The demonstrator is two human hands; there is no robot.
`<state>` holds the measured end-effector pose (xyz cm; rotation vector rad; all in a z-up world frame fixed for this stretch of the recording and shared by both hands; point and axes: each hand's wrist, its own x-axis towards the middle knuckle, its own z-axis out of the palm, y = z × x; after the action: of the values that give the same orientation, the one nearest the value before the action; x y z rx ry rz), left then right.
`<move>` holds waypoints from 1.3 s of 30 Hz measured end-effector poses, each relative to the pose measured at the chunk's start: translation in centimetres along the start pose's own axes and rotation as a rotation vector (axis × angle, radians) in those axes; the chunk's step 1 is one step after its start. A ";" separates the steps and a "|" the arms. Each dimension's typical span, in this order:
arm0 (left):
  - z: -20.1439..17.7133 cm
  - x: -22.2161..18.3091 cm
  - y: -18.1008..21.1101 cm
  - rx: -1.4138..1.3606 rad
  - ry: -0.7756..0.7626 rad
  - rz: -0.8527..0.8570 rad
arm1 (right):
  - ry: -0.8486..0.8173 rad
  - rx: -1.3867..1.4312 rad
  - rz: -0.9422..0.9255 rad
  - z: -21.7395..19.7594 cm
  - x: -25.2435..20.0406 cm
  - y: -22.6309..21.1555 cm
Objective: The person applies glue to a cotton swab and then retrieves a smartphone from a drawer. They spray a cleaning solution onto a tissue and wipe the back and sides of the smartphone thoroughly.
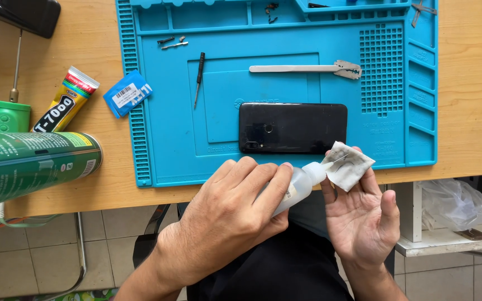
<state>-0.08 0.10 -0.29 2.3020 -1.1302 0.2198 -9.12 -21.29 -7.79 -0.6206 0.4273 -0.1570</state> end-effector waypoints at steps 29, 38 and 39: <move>5.8 -11.1 -5.6 0.197 0.678 -0.701 | -1.406 -1.859 -0.980 7.7 16.5 0.9; 7.1 -4.1 -6.4 0.255 0.030 -0.401 | -1.524 -1.757 -0.829 8.2 18.1 0.7; 7.2 -4.0 -6.3 0.248 0.028 -0.404 | -1.526 -1.760 -0.819 7.4 17.7 -0.1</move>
<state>1.52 1.93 -10.36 2.6774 -0.6295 0.2450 10.05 -22.26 -8.35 -2.3306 -1.4405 0.0037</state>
